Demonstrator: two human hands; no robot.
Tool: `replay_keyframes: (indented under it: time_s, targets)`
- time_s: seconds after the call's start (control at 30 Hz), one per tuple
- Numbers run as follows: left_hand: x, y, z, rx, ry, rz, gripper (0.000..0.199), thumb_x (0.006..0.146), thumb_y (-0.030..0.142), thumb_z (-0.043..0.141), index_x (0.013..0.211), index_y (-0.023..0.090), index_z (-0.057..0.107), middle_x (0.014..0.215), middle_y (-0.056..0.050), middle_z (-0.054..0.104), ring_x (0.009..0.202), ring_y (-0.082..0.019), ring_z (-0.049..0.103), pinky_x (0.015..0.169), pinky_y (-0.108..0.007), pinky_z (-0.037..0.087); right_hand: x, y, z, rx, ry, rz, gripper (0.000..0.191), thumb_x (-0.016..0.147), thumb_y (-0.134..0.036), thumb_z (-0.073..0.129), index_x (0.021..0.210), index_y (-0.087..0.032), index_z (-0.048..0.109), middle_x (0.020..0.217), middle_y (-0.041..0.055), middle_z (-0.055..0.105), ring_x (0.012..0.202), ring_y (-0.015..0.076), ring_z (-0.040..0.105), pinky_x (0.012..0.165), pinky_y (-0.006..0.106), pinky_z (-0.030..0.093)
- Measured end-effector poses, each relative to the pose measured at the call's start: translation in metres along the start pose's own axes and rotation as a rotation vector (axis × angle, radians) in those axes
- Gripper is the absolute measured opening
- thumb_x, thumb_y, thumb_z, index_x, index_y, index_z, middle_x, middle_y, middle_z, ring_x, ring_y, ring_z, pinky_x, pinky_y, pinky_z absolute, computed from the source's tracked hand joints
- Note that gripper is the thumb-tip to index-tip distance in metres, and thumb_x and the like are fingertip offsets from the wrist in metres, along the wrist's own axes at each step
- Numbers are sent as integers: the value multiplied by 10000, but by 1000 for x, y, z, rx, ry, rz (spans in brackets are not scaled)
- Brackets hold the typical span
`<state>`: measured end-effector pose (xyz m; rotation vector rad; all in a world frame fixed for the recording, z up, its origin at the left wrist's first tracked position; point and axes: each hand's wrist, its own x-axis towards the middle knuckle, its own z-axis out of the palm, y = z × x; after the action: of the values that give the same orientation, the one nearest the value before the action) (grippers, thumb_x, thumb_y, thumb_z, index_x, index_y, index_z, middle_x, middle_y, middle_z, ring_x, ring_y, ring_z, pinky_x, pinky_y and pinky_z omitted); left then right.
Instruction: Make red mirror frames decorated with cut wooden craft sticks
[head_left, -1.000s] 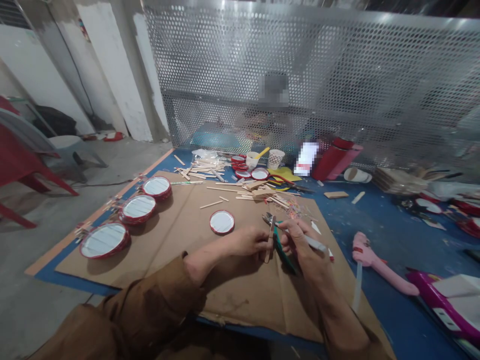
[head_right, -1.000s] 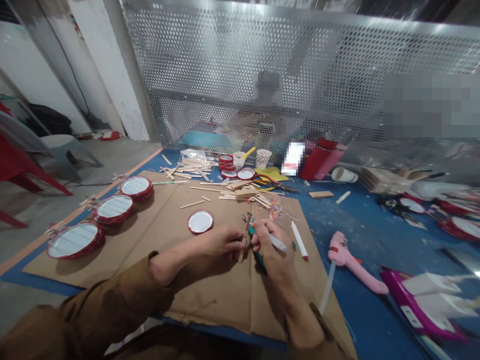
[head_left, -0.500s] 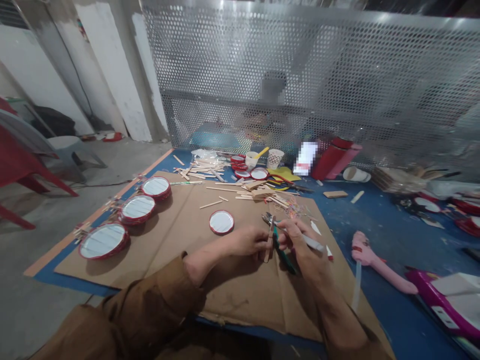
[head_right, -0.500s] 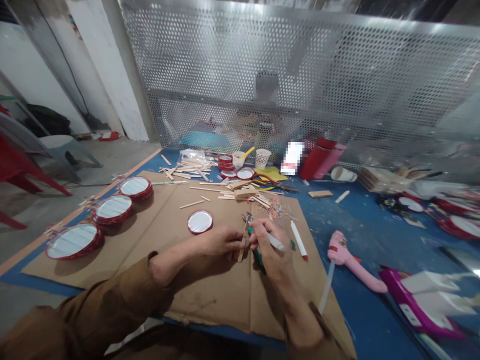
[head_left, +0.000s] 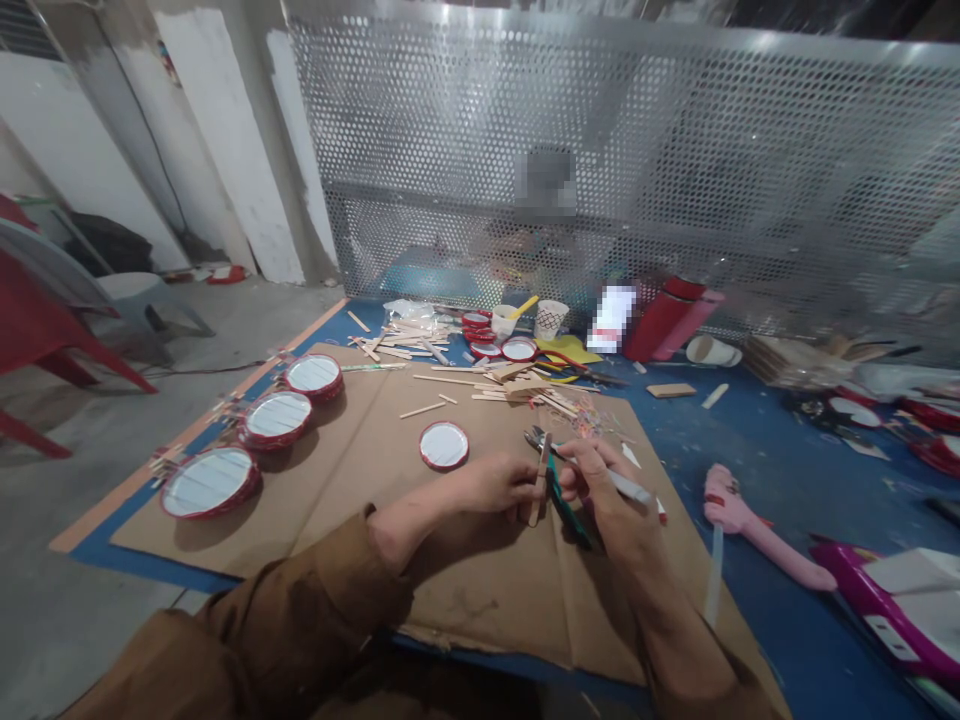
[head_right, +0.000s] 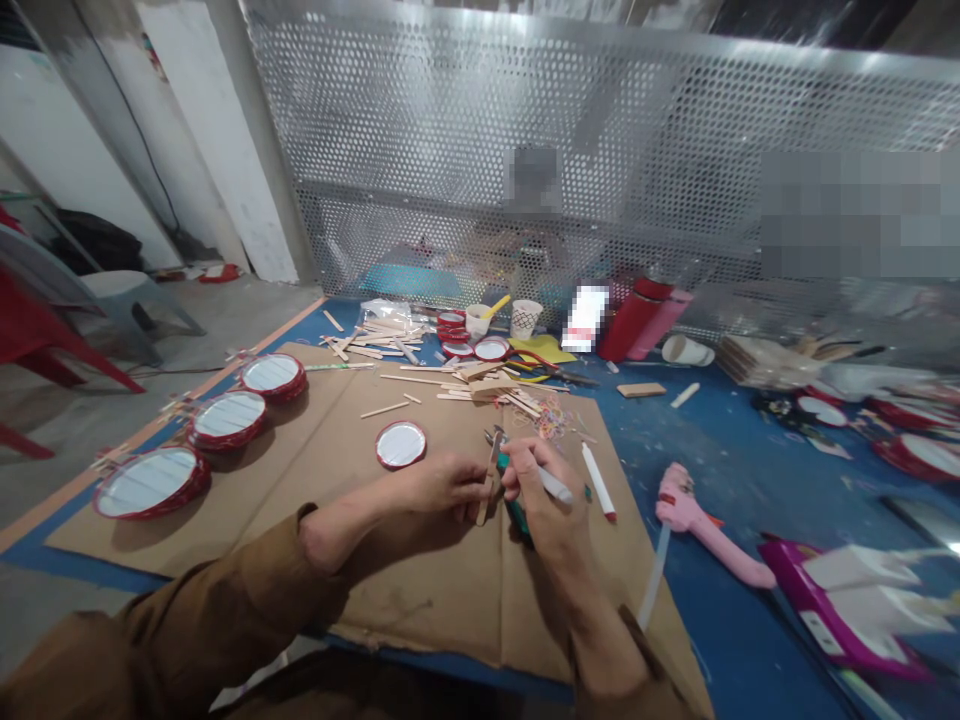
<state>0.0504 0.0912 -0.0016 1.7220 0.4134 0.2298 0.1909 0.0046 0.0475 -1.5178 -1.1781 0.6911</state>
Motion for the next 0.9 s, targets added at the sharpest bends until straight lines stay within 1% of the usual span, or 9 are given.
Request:
replay_keyframes:
  time_s: [0.17, 0.37, 0.53, 0.77, 0.9]
  targets:
    - [-1, 3, 1, 10, 20, -18, 299, 895, 410, 444, 776, 150, 534, 640, -2, 562, 535, -83, 494, 519, -195, 386, 1, 0, -1, -23, 2, -8, 367, 838, -542, 526, 817, -192, 634, 596, -8, 566, 494, 101, 510, 405, 176, 375]
    - [-1, 2, -1, 33, 14, -18, 262, 894, 351, 444, 744, 152, 526, 657, -4, 576, 541, -81, 507, 526, -195, 391, 2, 2, 0, 23, -4, -2, 361, 833, -539, 536, 826, -189, 624, 601, -8, 563, 484, 101, 509, 395, 179, 374]
    - [-2, 8, -1, 47, 21, -28, 245, 888, 311, 439, 724, 151, 525, 638, 3, 560, 539, -80, 502, 536, -195, 397, 1, 0, -1, 0, 5, -14, 370, 835, -543, 529, 809, -186, 622, 590, -12, 557, 478, 96, 503, 401, 176, 373]
    - [-3, 10, 0, 16, 24, -35, 239, 890, 303, 435, 721, 154, 514, 638, 3, 558, 538, -72, 494, 531, -183, 390, 2, 5, -1, 13, -20, -15, 366, 842, -538, 521, 825, -188, 627, 584, -12, 555, 485, 101, 503, 423, 184, 386]
    - [-3, 10, 0, 19, 21, -26, 245, 893, 301, 425, 727, 150, 523, 638, 0, 562, 533, -74, 478, 536, -193, 383, 1, 3, -2, 15, -21, -3, 347, 835, -527, 538, 794, -192, 615, 573, -22, 542, 475, 95, 490, 423, 180, 374]
